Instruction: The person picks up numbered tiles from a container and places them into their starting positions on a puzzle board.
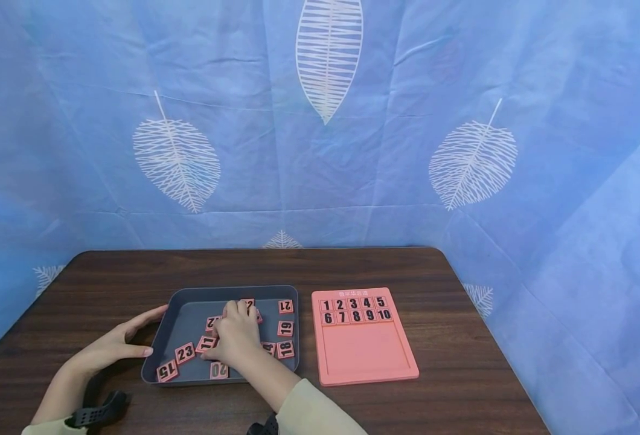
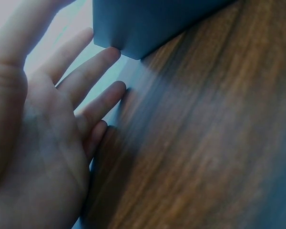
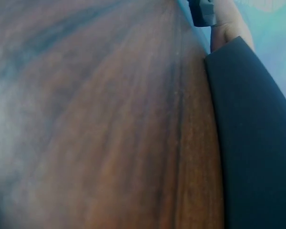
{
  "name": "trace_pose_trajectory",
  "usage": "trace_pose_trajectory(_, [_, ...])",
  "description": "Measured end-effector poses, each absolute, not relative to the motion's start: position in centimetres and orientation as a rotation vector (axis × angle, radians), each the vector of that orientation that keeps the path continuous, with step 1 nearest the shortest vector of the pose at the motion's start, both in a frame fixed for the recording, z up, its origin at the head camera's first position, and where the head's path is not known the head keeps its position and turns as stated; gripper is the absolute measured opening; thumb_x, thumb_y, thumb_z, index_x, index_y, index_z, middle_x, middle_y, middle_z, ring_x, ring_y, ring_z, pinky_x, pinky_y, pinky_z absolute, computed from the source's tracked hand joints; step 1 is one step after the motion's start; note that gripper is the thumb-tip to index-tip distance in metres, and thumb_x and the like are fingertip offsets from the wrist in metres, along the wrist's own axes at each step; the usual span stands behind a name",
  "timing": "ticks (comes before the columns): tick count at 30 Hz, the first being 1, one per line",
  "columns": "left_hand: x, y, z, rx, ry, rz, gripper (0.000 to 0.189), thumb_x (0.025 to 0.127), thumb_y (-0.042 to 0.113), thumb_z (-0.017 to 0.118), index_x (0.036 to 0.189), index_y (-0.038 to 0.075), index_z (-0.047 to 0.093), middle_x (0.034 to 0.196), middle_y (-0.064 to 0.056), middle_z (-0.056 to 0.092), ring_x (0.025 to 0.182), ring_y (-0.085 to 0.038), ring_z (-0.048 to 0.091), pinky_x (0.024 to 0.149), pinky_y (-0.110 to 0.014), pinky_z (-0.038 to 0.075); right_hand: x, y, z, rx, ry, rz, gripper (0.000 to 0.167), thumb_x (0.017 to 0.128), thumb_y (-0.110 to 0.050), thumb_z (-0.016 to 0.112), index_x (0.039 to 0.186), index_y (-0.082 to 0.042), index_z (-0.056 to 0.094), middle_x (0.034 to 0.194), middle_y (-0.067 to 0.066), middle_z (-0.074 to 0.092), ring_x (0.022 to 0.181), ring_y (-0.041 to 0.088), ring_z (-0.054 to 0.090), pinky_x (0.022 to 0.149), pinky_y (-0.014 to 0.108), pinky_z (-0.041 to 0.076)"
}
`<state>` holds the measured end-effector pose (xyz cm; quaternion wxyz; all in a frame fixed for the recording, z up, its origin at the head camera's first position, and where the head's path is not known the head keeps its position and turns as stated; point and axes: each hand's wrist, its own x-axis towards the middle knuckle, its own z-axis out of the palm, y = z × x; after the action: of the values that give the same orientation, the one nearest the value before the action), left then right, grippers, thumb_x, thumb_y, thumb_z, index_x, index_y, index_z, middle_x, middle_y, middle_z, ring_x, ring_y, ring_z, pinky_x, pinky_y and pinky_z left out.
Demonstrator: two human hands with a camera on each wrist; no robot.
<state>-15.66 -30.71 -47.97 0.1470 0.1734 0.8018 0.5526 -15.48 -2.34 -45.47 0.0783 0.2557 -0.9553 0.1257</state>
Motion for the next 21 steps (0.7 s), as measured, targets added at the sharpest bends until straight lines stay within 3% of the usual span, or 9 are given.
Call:
trace_pose_trajectory(13, [-15.5, -30.5, -48.0, 0.487, 2.342, 1.560, 0.076, 0.087, 0.013, 0.069, 0.152, 0.011, 0.028, 0.153, -0.022, 0.021, 0.137, -0.048, 0.013, 0.095, -0.073, 0.021, -14.6, -0.9, -44.4, 0.679, -2.769, 0.545, 0.037, 0.066, -0.062, 0.078, 0.068, -0.028, 0.066, 0.094, -0.008, 0.037, 0.087, 0.014, 0.031, 0.073, 0.032, 0.025])
trace_pose_trajectory(21, [-15.4, -30.4, -47.9, 0.509, 2.323, 1.568, 0.076, 0.088, 0.012, 0.068, 0.152, 0.009, 0.026, 0.153, -0.024, 0.018, 0.137, -0.050, 0.010, 0.095, -0.073, 0.020, -13.8, 0.5, -43.7, 0.617, -2.653, 0.624, 0.035, 0.064, -0.058, 0.082, 0.068, -0.025, 0.070, 0.100, -0.006, 0.045, 0.094, 0.015, 0.037, 0.078, 0.035, 0.031])
